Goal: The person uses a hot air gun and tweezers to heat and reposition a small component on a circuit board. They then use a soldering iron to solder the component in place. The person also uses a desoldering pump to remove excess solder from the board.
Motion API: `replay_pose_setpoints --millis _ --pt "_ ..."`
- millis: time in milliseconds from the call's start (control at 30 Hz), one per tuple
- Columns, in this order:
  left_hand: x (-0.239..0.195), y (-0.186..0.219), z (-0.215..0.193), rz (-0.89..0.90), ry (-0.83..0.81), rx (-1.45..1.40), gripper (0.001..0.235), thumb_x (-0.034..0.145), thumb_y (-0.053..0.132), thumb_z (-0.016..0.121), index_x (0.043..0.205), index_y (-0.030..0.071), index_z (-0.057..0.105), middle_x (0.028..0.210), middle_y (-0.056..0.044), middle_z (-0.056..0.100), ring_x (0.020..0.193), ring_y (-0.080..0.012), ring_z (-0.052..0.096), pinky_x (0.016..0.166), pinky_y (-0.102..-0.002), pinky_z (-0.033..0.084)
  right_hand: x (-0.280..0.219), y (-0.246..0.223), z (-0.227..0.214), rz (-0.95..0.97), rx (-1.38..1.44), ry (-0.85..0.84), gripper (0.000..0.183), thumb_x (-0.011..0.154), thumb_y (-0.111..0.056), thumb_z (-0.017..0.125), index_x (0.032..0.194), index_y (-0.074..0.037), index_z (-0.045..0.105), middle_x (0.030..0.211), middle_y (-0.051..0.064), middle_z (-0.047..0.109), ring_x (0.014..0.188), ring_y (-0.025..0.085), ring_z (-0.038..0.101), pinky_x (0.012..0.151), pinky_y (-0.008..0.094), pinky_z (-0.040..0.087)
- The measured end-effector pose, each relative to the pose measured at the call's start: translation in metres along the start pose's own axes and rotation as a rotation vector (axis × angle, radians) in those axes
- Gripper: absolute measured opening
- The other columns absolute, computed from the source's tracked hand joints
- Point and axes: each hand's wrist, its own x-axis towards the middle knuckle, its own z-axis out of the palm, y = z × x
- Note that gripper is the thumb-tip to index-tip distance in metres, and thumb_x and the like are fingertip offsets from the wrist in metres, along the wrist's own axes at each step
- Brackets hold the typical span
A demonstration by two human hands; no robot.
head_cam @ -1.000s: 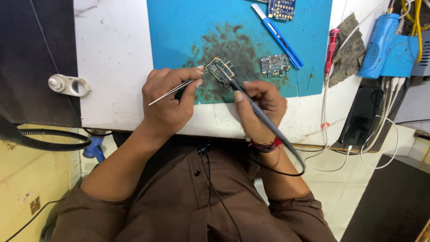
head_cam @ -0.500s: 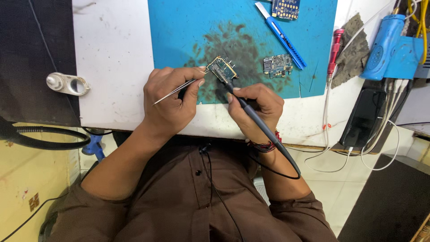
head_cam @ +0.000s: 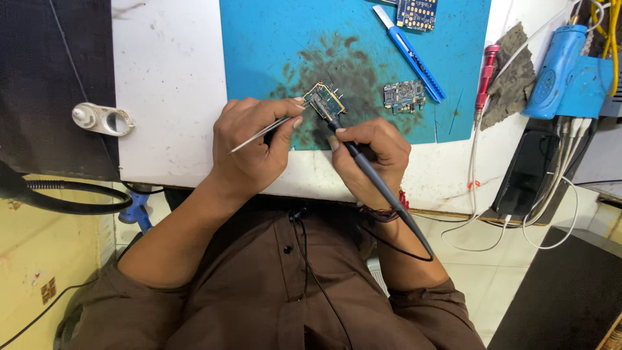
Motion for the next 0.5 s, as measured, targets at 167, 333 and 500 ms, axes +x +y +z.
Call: replay_pose_setpoints --millis 167,333,500 --pt "-0.0015 -0.0010 -0.0003 0.063 -0.036 0.013 0.016 0.095 0.007 0.080 0.107 0.011 0.071 0.110 0.003 0.077 0.078 -0.0155 0.063 0.073 -0.034 0.043 -0.0005 0.0059 -0.0003 0.179 0.229 0.044 0.016 0.095 0.003 0.077 0.105 -0.001 0.065 0.089 0.000 0.065 0.075 0.002 0.056 0.065 0.019 0.044" --pt "-0.0012 -0.0010 0.0005 0.065 -0.041 0.020 0.016 0.095 0.006 0.080 0.107 0.012 0.071 0.108 0.004 0.077 0.075 -0.0141 0.061 0.071 -0.034 0.041 0.0004 0.0070 -0.0011 0.202 0.263 0.020 0.016 0.096 0.001 0.076 0.108 0.000 0.065 0.084 -0.001 0.067 0.072 0.001 0.056 0.064 0.018 0.044" --pt "-0.0003 -0.0014 0.0006 0.063 -0.036 0.027 0.016 0.095 0.006 0.081 0.107 0.011 0.071 0.106 0.004 0.077 0.075 -0.0150 0.061 0.071 -0.034 0.041 -0.0001 0.0035 0.0007 0.121 0.131 0.021 0.013 0.093 0.002 0.078 0.099 -0.001 0.067 0.084 0.002 0.069 0.071 0.003 0.060 0.062 0.019 0.045"
